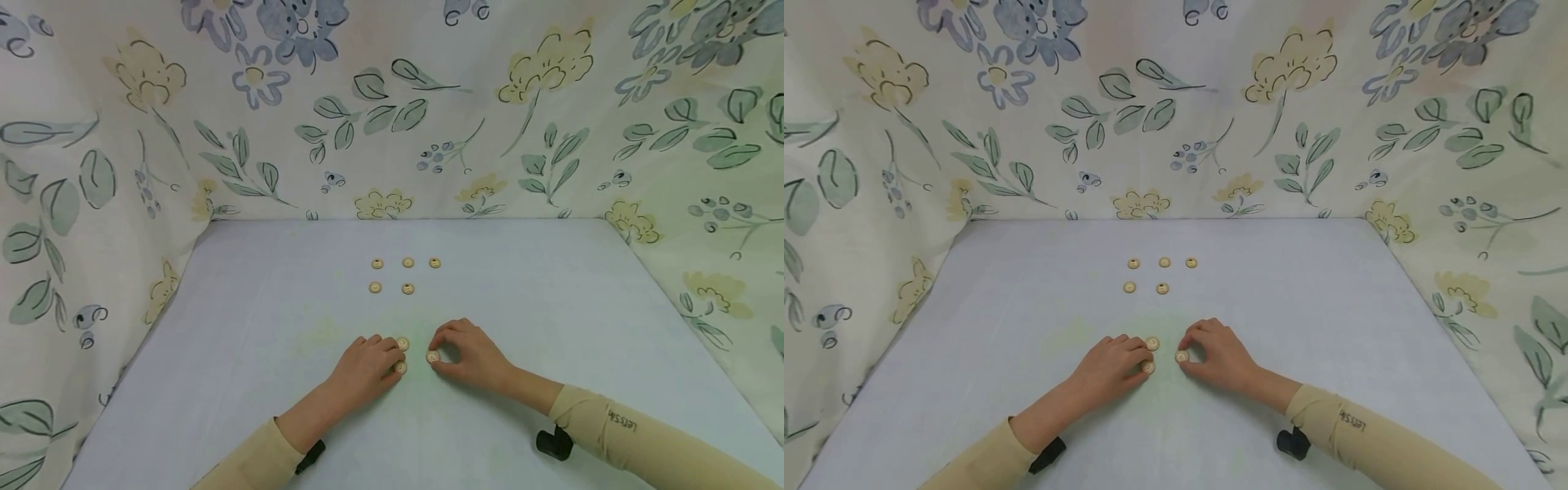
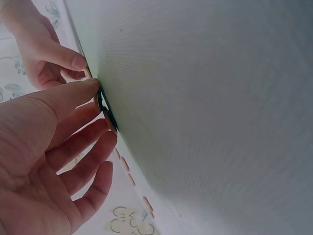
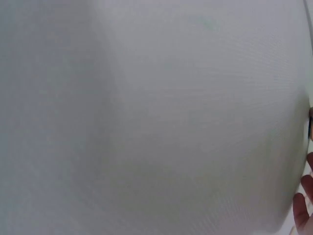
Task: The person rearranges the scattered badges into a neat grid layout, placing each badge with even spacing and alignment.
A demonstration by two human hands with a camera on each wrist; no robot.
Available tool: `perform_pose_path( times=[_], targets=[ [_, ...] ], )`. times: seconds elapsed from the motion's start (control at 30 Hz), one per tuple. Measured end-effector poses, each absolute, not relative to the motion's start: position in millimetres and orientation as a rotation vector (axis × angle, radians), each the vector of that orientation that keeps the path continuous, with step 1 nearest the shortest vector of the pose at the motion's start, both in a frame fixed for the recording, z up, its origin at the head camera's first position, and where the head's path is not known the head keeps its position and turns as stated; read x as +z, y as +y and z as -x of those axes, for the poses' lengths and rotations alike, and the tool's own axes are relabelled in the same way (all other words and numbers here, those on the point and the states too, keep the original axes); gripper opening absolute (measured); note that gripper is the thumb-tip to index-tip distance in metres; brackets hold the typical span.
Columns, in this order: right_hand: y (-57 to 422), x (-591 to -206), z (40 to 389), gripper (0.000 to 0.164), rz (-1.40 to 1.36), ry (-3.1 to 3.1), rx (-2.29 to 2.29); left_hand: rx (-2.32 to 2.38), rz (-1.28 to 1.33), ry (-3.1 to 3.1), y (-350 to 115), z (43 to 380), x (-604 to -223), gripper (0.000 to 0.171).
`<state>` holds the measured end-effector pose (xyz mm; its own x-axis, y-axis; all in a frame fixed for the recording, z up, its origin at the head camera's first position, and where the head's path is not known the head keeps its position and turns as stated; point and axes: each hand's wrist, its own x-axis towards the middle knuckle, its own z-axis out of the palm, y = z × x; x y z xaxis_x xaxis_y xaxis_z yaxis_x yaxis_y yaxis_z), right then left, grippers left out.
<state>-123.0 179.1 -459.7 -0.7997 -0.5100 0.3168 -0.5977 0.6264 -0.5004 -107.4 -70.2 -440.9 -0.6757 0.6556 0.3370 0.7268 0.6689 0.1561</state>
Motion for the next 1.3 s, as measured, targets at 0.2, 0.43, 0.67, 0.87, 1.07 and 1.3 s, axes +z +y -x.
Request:
perform_pose_path(
  times=[0.2,0.43,0.67,0.87,1.07,1.3],
  targets=[
    [180,-463,123,0.027,-0.892,-2.692,0.866,-0.41,1.113,-2.627,-70,108,-441,0.009],
    [179,-462,121,0.019,-0.814,-2.707,0.902,-0.433,1.107,-2.61,-70,108,-441,0.012],
    [179,-463,122,0.016,-0.857,-2.646,0.832,-0.41,1.115,-2.634,-70,107,-439,0.011],
    [179,-462,124,0.015,-0.927,-2.584,0.77,-0.396,1.116,-2.624,-70,108,-441,0.012],
    [181,-460,129,0.013,-0.889,-2.66,0.838,-0.415,1.115,-2.632,-71,108,-443,0.01],
    [190,-457,151,0.014,-0.749,-2.69,1.029,-0.443,1.106,-2.631,-71,108,-443,0.01]
  ],
)
